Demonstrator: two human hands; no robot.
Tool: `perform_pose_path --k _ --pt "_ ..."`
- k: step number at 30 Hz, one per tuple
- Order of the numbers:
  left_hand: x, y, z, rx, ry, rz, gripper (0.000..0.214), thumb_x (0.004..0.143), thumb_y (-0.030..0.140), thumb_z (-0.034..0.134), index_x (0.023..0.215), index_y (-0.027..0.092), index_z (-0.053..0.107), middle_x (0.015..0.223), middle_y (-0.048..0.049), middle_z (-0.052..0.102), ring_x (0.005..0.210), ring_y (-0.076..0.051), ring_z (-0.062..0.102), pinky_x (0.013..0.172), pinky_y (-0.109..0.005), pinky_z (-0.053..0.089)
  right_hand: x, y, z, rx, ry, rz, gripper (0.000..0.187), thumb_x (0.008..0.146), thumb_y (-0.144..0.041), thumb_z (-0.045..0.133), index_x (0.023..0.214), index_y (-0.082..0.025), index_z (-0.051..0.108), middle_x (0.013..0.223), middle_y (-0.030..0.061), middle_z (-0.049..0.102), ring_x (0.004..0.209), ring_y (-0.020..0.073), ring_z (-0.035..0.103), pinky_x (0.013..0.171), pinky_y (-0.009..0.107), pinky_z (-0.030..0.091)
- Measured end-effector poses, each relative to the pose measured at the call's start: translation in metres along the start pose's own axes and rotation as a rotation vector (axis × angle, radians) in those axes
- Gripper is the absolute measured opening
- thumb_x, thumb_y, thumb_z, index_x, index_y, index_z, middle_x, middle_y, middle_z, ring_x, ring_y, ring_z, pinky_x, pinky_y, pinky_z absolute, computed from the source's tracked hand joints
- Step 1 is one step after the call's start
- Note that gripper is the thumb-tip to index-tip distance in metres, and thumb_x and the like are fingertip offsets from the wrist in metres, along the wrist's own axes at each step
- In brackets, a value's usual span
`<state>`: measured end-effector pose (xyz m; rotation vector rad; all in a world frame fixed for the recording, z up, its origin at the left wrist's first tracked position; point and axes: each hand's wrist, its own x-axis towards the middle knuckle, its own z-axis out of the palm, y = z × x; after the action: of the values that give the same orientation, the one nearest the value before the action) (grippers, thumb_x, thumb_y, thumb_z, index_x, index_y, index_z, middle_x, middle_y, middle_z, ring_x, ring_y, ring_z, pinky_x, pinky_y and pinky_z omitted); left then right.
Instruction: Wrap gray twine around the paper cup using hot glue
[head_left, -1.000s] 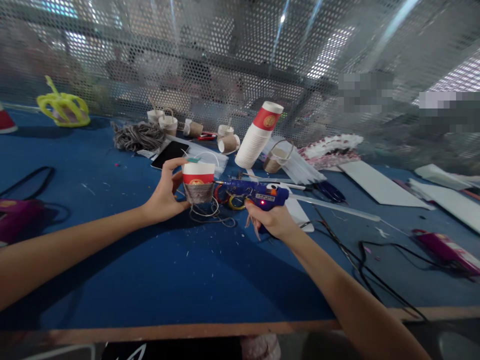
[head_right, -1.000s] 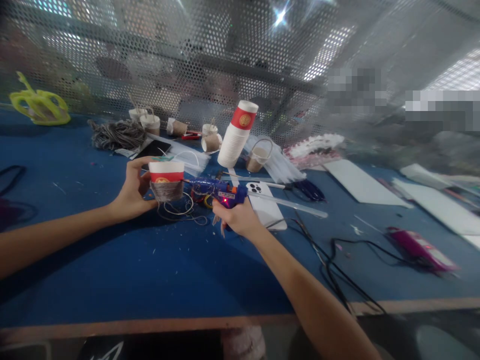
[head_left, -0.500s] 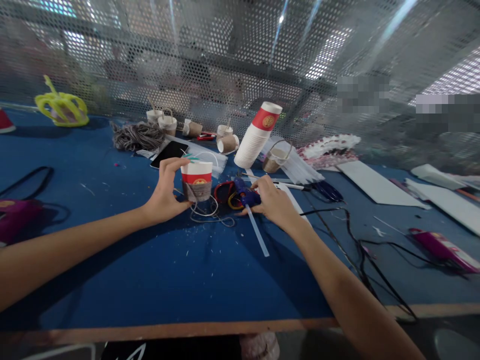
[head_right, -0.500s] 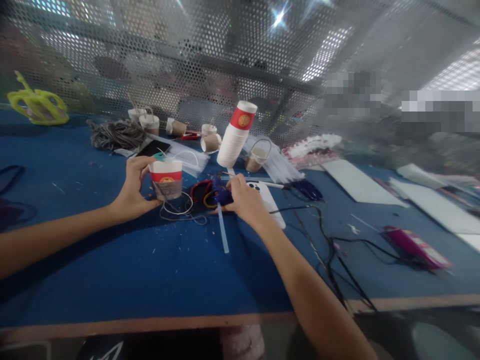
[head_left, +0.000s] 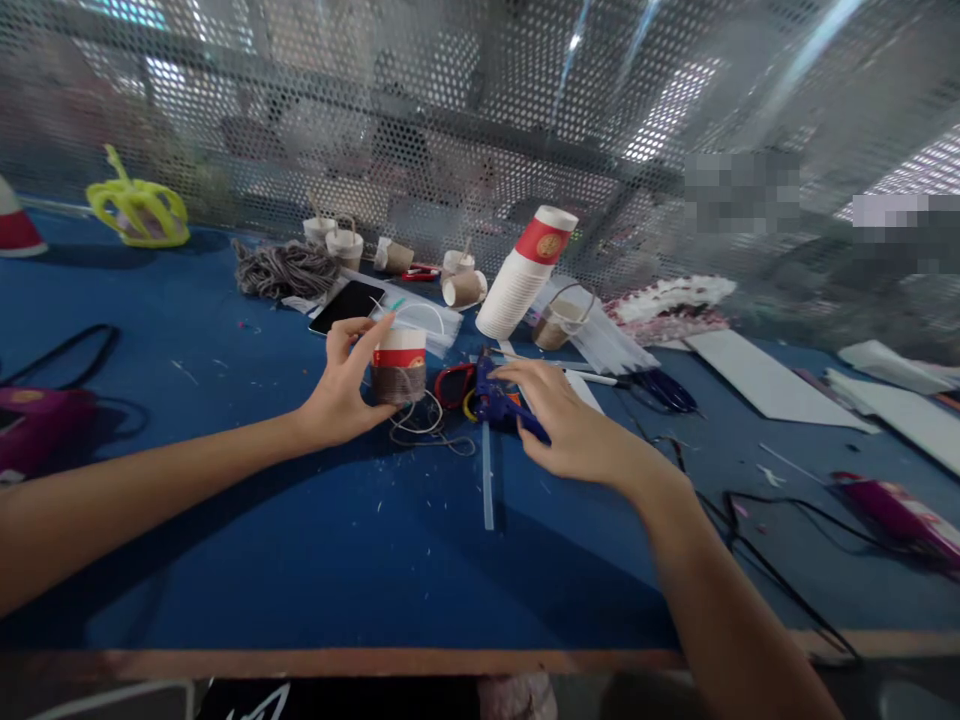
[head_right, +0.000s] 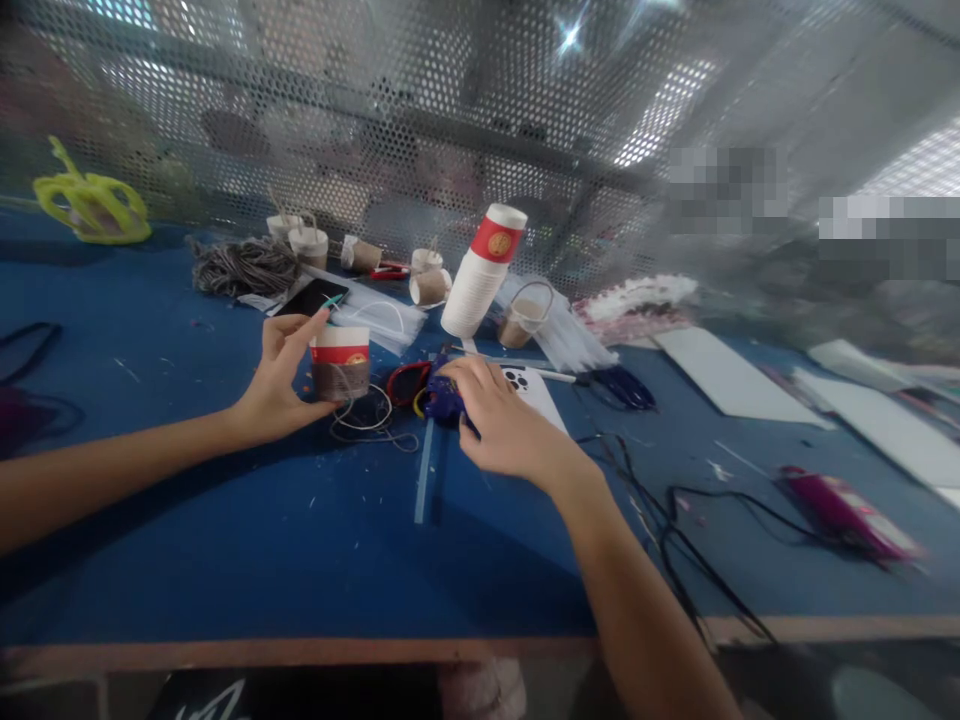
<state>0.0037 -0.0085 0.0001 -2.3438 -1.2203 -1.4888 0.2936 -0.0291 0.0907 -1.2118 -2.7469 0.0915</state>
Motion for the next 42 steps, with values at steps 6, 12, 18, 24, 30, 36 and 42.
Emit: perform_pose_path --k 6,12,18,24,30,36,42 --pt "0.0 0.001 0.001 -0.022 0.009 0.075 0.1 0.076 0.032 0.073 0.154 0.024 0.012 0.126 -0.0136 0.053 0.115 -0.031 0.051 0.099 -0.052 0.048 0.002 -0.03 0.021 -0.143 0.395 -0.34 0.059 0.078 -0.001 0.047 0.132 -0.023 0.044 0.134 0.0085 0.06 0.125 0.0273 0.048 0.115 0.055 0.03" --pt "0.001 0.002 -0.001 -0.041 0.018 0.168 0.086 0.079 0.028 0.066 0.151 0.022 0.019 0.125 -0.0135 0.056 0.112 -0.03 0.052 0.096 -0.049 0.047 0.008 -0.043 0.046 -0.314 0.323 -0.408 0.071 0.079 -0.001 0.048 0.145 -0.025 0.044 0.143 -0.0027 0.06 0.134 0.0269 0.037 0.121 0.057 0.011" --pt "0.002 0.002 -0.001 -0.073 0.024 0.13 0.085 0.079 0.035 0.072 0.147 0.023 0.024 0.123 -0.0128 0.056 0.11 -0.03 0.053 0.095 -0.047 0.048 0.01 -0.036 0.043 -0.36 0.403 -0.392 0.058 0.082 -0.004 0.049 0.137 -0.022 0.055 0.138 -0.0032 0.064 0.126 0.0275 0.04 0.116 0.054 0.023" --pt "0.003 0.003 -0.001 -0.09 0.032 0.152 0.086 0.081 0.039 0.072 0.149 0.022 0.023 0.122 -0.0134 0.056 0.109 -0.029 0.053 0.092 -0.046 0.049 0.011 -0.037 0.044 -0.354 0.482 -0.374 0.048 0.087 -0.009 0.052 0.133 -0.02 0.057 0.13 0.0009 0.069 0.116 0.0254 0.044 0.114 0.051 0.028" --pt "0.004 0.005 0.0 -0.112 0.049 0.167 0.083 0.082 0.036 0.071 0.149 0.021 0.024 0.122 -0.0131 0.056 0.109 -0.029 0.053 0.092 -0.046 0.05 0.012 -0.04 0.049 -0.361 0.481 -0.298 0.055 0.088 -0.01 0.054 0.142 -0.019 0.049 0.125 0.0033 0.068 0.11 0.025 0.044 0.116 0.05 0.024" --pt "0.003 0.003 -0.001 -0.101 0.011 0.131 0.085 0.08 0.037 0.072 0.147 0.021 0.024 0.124 -0.0134 0.055 0.112 -0.029 0.053 0.093 -0.047 0.05 0.013 -0.039 0.05 -0.394 0.436 -0.259 0.058 0.089 -0.013 0.056 0.144 -0.025 0.047 0.13 0.0009 0.065 0.11 0.0262 0.041 0.115 0.051 0.024" --pt "0.003 0.004 -0.001 -0.107 0.013 0.121 0.082 0.081 0.038 0.071 0.147 0.021 0.026 0.123 -0.0136 0.054 0.113 -0.03 0.052 0.094 -0.046 0.05 0.014 -0.04 0.051 -0.402 0.444 -0.241 0.058 0.089 -0.012 0.056 0.144 -0.026 0.047 0.131 0.0001 0.064 0.109 0.0265 0.041 0.114 0.051 0.024"
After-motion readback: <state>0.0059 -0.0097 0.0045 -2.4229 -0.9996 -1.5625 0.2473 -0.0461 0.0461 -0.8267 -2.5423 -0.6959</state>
